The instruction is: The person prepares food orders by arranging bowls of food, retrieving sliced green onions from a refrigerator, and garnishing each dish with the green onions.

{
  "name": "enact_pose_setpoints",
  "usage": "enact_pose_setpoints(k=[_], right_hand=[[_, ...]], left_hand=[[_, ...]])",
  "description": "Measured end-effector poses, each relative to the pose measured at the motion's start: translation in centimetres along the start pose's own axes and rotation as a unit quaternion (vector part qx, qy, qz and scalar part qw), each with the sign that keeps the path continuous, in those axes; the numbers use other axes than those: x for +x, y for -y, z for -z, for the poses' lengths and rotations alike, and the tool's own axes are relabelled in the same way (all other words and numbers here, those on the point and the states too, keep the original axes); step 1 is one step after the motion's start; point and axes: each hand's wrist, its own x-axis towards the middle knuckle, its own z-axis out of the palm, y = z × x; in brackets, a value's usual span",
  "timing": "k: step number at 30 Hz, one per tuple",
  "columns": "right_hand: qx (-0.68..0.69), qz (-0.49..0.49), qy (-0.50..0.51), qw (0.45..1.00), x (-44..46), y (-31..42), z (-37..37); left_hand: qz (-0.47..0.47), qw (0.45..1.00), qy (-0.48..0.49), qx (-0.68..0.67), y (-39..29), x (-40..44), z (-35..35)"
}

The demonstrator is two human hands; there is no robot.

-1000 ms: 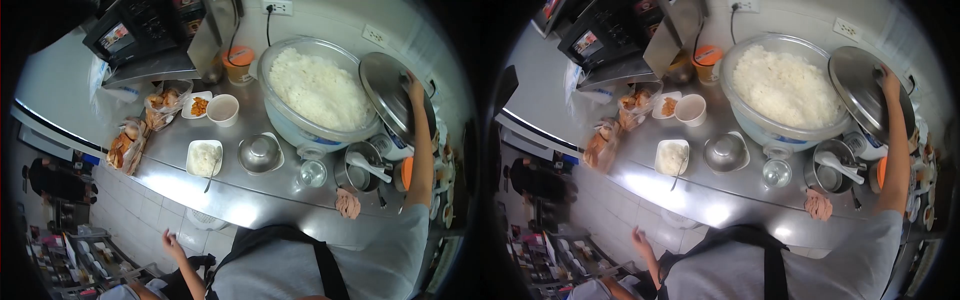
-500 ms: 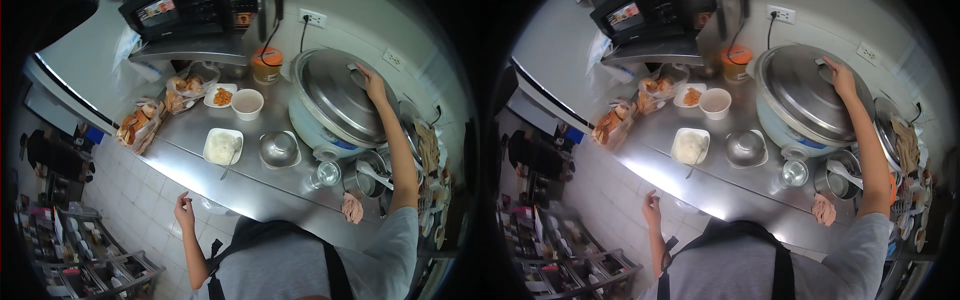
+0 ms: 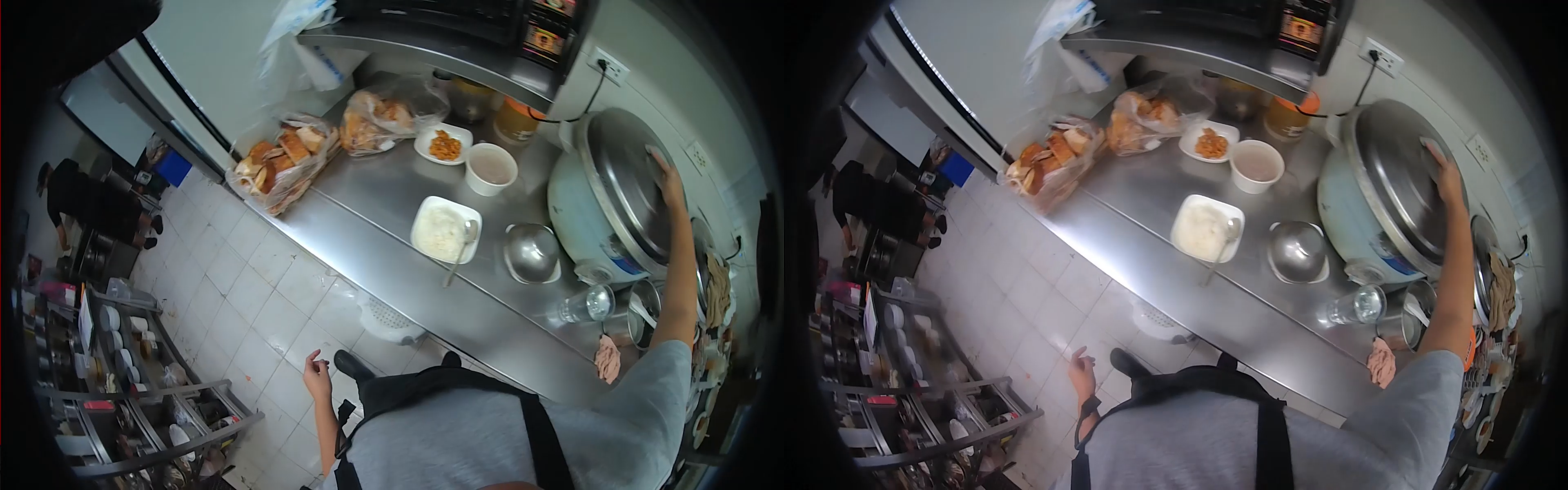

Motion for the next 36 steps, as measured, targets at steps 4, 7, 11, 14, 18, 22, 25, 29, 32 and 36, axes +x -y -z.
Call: enact_pose_setpoints(k=[4, 7, 11, 14, 18, 22, 25, 29, 32, 36], right_hand=[[-0.233, -0.217, 0.225, 0.921, 2.6, -0.7, 0.6], [-0.265, -0.295, 0.172, 0.902, 1.4, -0.8, -2.7], [-0.351, -0.320, 0.077, 0.877, -1.6, 0.6, -3.4], [-0.207, -0.309, -0.033, 0.928, -1.4, 1.3, -0.7], [-0.306, -0.307, -0.012, 0.901, -0.6, -0.5, -1.0], [-0.343, -0.278, 0.055, 0.895, 0.3, 2.1, -0.5], [-0.326, -0.247, 0.063, 0.911, -0.8, 2.1, 0.4], [-0.347, -0.253, 0.035, 0.902, -0.4, 5.8, 0.3], [-0.278, -0.255, 0.053, 0.925, -0.5, 4.6, 0.8], [-0.110, -0.226, 0.100, 0.963, -0.9, -3.9, -0.2]], left_hand=[[0.006, 0.999, 0.037, 0.023, 5.3, 5.6, 5.7], [0.019, 0.995, 0.030, 0.098, 9.4, 10.9, 13.7], [0.111, 0.984, 0.029, 0.137, 11.9, 17.6, 24.6], [0.088, 0.963, -0.030, 0.254, 13.7, 25.1, 32.9], [-0.070, 0.964, -0.169, 0.195, 4.8, 32.8, 36.2], [-0.171, 0.958, -0.134, 0.187, -6.7, 40.9, 35.2], [-0.244, 0.967, -0.079, 0.002, -13.8, 47.0, 32.1], [-0.306, 0.950, -0.023, -0.052, -25.4, 48.6, 26.5], [-0.350, 0.930, -0.104, -0.026, -30.0, 54.1, 26.3], [-0.360, 0.919, -0.126, -0.097, -37.5, 58.4, 28.2]])
